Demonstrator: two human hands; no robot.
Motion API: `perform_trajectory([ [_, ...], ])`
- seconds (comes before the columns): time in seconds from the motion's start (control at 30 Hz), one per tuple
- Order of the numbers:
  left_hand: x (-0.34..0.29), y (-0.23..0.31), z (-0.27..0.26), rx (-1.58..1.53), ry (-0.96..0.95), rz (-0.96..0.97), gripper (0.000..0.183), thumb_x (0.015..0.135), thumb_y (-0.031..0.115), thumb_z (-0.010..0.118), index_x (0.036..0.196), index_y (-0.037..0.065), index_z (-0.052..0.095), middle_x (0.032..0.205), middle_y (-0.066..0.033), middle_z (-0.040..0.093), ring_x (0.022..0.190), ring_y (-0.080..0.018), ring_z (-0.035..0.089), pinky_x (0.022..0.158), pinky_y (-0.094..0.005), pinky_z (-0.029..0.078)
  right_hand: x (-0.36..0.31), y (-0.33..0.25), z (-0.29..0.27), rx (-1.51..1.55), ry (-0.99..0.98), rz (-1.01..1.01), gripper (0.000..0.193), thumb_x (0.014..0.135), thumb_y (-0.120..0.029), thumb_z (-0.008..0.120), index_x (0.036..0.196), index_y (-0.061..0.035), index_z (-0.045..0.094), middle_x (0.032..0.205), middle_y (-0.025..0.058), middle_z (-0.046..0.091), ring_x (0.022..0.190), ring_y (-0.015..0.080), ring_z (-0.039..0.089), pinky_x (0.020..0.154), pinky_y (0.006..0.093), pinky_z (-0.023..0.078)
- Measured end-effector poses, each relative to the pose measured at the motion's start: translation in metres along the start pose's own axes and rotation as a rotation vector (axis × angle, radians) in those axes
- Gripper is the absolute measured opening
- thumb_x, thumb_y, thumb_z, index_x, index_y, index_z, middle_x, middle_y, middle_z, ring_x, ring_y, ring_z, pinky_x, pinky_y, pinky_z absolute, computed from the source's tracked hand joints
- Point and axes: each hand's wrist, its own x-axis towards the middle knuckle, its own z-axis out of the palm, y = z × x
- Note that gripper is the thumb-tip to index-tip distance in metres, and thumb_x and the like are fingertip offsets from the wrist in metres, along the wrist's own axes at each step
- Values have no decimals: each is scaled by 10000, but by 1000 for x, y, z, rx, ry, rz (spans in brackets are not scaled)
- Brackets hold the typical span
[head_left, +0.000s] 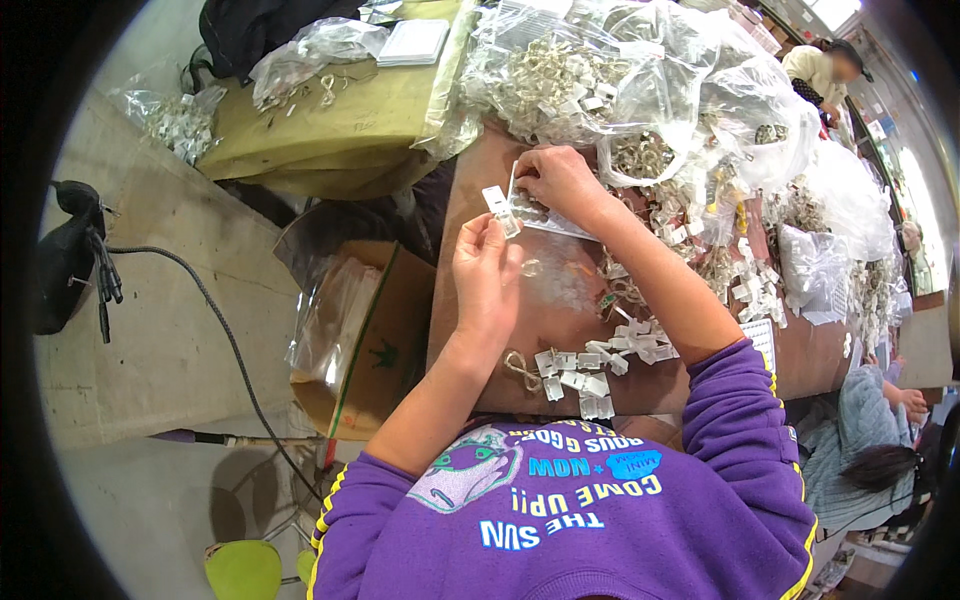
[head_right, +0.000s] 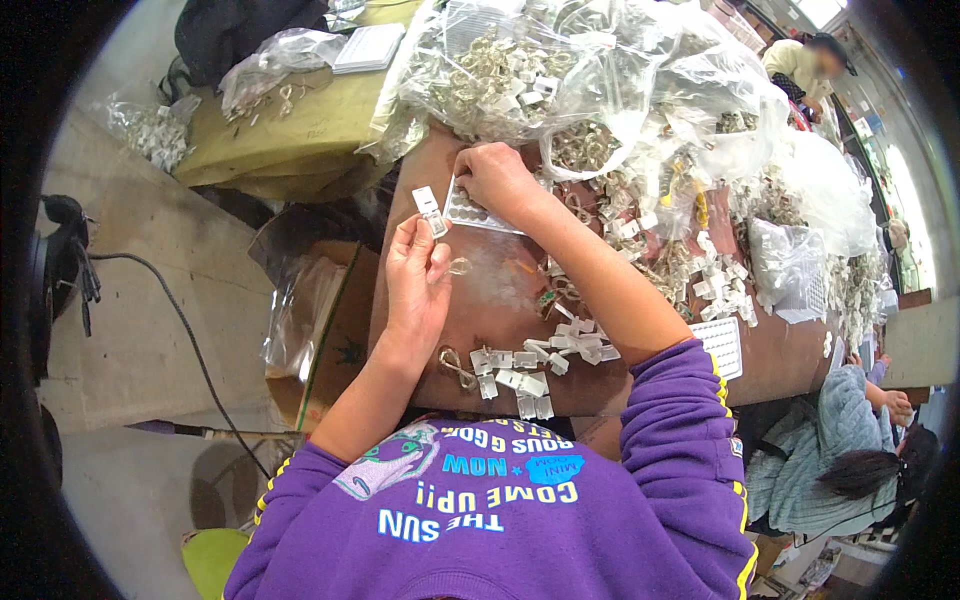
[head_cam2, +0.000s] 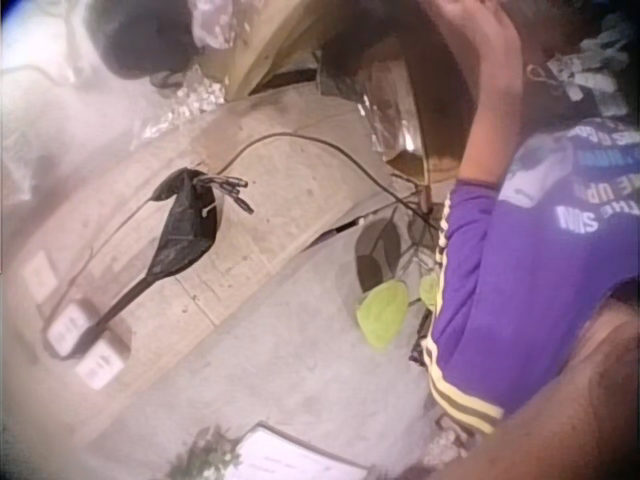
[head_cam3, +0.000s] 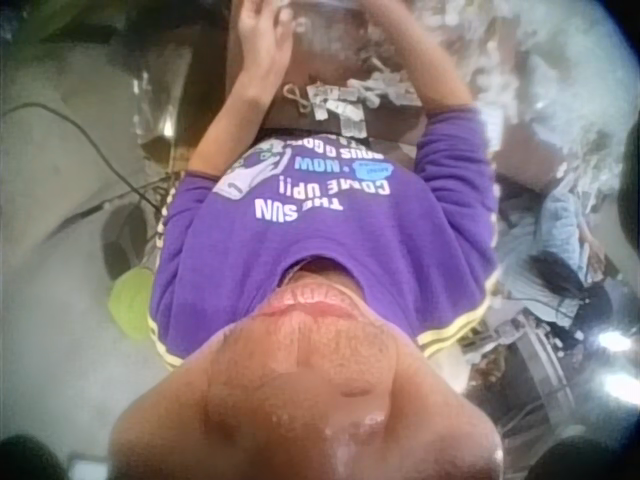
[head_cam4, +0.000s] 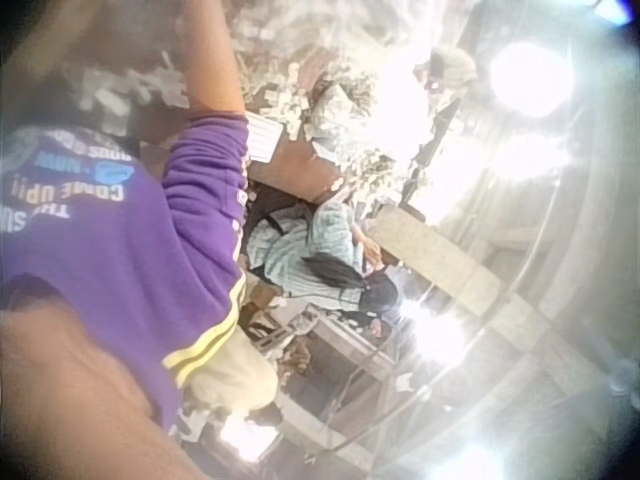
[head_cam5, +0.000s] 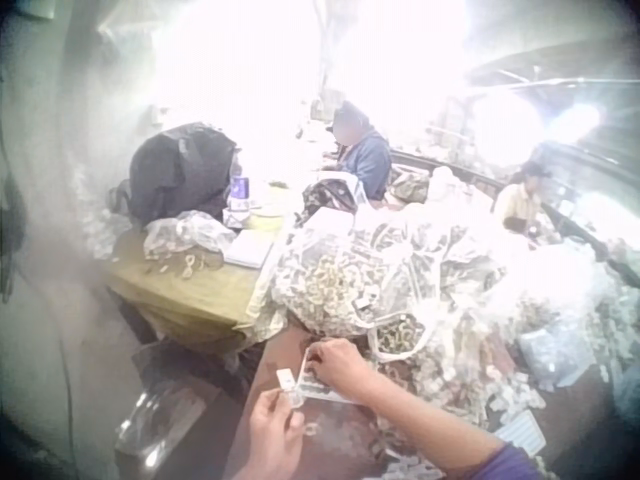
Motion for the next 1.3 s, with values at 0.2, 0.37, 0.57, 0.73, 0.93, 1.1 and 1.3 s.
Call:
perform_trajectory([
  [0.2, -1, 3, 3, -30, -57, -27, 154, 983, 174, 552, 1072, 49, 556, 957, -87, 646, 581, -56, 433, 473, -153, 337, -8, -23, -16, -6, 133, -50, 120, 754, -92, 712, 850, -21, 697, 828, 136, 664, 735, 274, 654, 694, 350, 520],
  [0.37, -6, -1, 11, 21, 32, -49, 152, 976, 168, 564, 1071, 49, 568, 936, -68, 643, 627, -60, 495, 488, -154, 355, -54, -56, -52, 305, 147, -57, 117, 727, -58, 722, 840, -39, 697, 787, 116, 640, 692, 227, 644, 640, 321, 514],
  [0.57, -11, -3, 15, 161, -71, -56, 121, 950, 138, 607, 1046, 70, 578, 880, -6, 617, 700, -85, 589, 564, -202, 428, -82, -80, -51, 26, 225, -191, 62, 778, -63, 652, 839, -49, 654, 795, 81, 618, 728, 285, 640, 623, 374, 519],
  [0.73, -16, 1, 18, 249, -84, -63, 127, 954, 162, 605, 1048, 77, 588, 867, 8, 637, 697, -75, 595, 562, -179, 407, -86, -84, -59, -144, 94, -229, 92, 766, -70, 654, 854, -44, 656, 784, 83, 601, 722, 296, 639, 621, 379, 520],
  [0.93, -15, 7, 18, 186, -107, -155, 181, 950, 183, 612, 1056, 40, 577, 926, -25, 637, 743, -120, 641, 573, -207, 433, -86, -89, -66, 64, 205, -173, 151, 748, -13, 712, 895, -46, 699, 827, 86, 661, 681, 246, 651, 607, 320, 524],
  [1.1, -14, 5, 12, 139, -143, -192, 179, 954, 189, 608, 1053, 46, 566, 947, -35, 632, 766, -128, 645, 591, -208, 442, -79, -86, -62, 166, 183, -134, 128, 740, -58, 713, 865, -73, 692, 776, 93, 647, 690, 271, 652, 607, 340, 528],
  [1.3, -10, 4, 8, -65, -104, -230, 154, 971, 180, 578, 1058, 60, 539, 953, -38, 621, 751, -112, 608, 610, -207, 451, -90, -78, -42, -58, 276, -367, 226, 780, -22, 697, 1004, -47, 689, 847, 111, 673, 756, 271, 660, 669, 323, 528],
])
